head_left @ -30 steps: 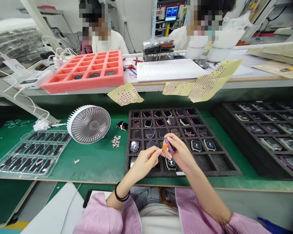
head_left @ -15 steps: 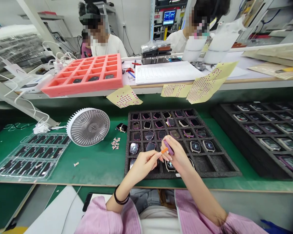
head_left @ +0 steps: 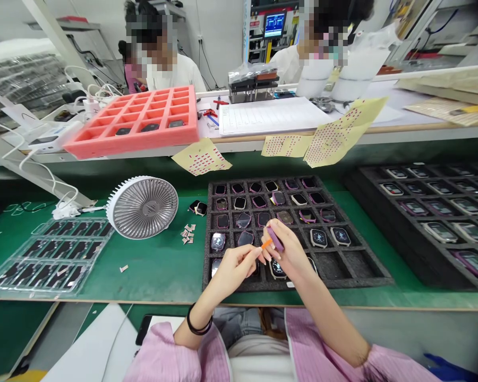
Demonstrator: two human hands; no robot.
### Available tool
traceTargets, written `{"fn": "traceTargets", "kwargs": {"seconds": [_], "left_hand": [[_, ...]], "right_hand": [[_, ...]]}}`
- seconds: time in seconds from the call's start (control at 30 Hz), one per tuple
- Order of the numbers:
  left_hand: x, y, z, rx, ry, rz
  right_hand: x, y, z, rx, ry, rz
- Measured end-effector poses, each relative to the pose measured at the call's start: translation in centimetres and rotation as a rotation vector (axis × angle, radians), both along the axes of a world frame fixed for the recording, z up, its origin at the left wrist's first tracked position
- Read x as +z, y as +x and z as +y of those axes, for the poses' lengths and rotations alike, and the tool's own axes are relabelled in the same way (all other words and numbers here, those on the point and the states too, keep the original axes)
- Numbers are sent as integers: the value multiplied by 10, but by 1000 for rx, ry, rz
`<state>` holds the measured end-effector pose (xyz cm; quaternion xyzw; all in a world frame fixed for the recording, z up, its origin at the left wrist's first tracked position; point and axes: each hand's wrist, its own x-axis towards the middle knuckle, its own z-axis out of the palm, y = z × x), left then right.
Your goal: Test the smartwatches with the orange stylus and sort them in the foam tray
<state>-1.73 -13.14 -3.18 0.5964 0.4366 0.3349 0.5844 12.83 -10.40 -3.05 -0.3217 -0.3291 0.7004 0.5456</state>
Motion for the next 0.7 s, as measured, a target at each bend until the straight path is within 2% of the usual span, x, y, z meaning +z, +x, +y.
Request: {"fn": "traceTargets", "kwargs": {"seconds": [0.2, 0.27, 0.37, 0.43, 0.57, 0.7], "left_hand": [[3, -2, 2, 0, -1, -5], [3, -2, 3, -16, -3, -19], [1, 0, 4, -56, -27, -86], [-2, 1, 6, -60, -42, -134], [-6, 2, 8, -27, -64, -151], [-8, 6, 11, 123, 14, -83]], "right_hand": [[0, 2, -1, -69, 38, -131], [0, 1, -2, -8, 20, -75], [-2, -2, -2, 150, -51, 134], [-3, -4, -1, 183, -86, 222], [-6, -7, 1, 128, -112, 207], [-11, -13, -4, -80, -64, 33]]}}
